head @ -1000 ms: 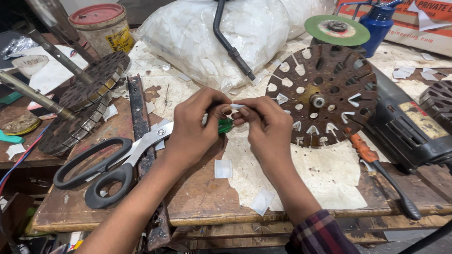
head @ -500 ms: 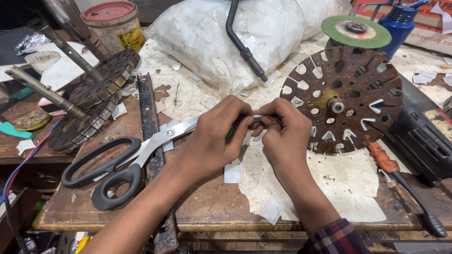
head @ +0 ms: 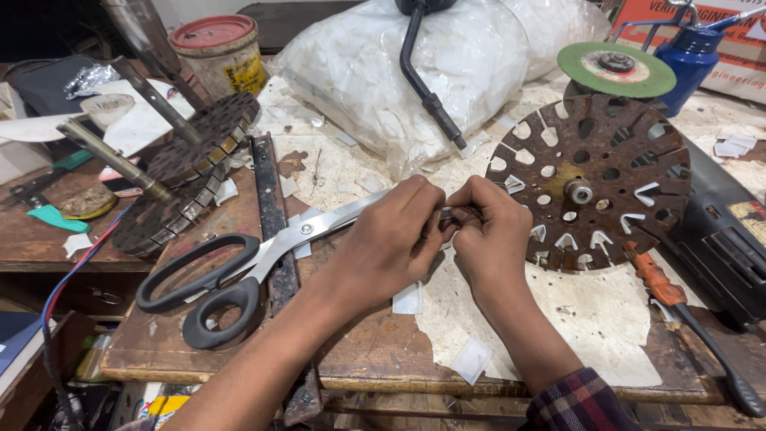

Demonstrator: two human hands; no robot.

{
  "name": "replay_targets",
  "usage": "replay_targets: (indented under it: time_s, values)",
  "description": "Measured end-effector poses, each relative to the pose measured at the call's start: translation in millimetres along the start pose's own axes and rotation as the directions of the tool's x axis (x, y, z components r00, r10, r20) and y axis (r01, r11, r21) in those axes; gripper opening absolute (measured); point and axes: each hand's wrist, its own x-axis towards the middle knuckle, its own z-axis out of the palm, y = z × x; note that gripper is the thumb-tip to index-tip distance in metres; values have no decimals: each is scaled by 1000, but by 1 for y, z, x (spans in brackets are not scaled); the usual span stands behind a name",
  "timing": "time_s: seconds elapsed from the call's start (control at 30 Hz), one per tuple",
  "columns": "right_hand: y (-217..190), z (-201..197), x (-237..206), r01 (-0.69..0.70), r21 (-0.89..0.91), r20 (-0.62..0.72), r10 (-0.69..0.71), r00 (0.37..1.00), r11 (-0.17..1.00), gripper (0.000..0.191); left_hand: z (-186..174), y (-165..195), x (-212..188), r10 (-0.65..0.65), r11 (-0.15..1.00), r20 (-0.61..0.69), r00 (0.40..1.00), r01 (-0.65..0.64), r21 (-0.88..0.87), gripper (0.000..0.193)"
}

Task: The person assembles small white plastic pieces into slots on a circular metal rotor. They use scissors to trim the plastic pieces and a screwdriver to adjust the rotor, then insert the pieces one by one into the rotor slots.

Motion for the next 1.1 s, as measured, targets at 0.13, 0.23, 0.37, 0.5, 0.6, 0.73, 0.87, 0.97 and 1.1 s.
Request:
replay_targets:
  time_s: [0.13,0.23,0.37,0.5,0.6,0.73,0.87,0.97,1.1]
  values:
    - [-3,2,1,-45,170,-2,46,999,984,26,2,5,0,-45,999,-113,993,47,16,14]
    - [-7,5,-1,-61,247,10,61,998,967,20,2,5,1,-68,997,-156,985,71,16,12]
    - [-11,5,-2,-53,136,30,50,998,989,14,-1,-4,3,-148,988,-164,975,154,19,9]
    - [-11,10,2,-70,308,27,65,998,949,13,-3,-8,0,-158,972,-280,947,200,126,12]
    - [-11,11,3,-95,325,21,93,995,941,16,-2,-8,-2,-164,957,-291,943,224,184,14]
    - [-13,11,1,-83,310,22,80,997,947,20,-2,-9,-3,-188,941,-273,944,252,224,17]
    - [-12,11,1,-4,276,16,-1,1000,961,22,0,-14,-4,-246,908,-238,939,310,284,20]
    - [-9,13,4,-92,218,47,84,995,972,21,2,-18,-4,-283,878,-198,938,337,339,21]
    - [-2,14,8,-129,295,89,107,990,947,18,2,-21,-2,-305,856,-184,934,354,377,20]
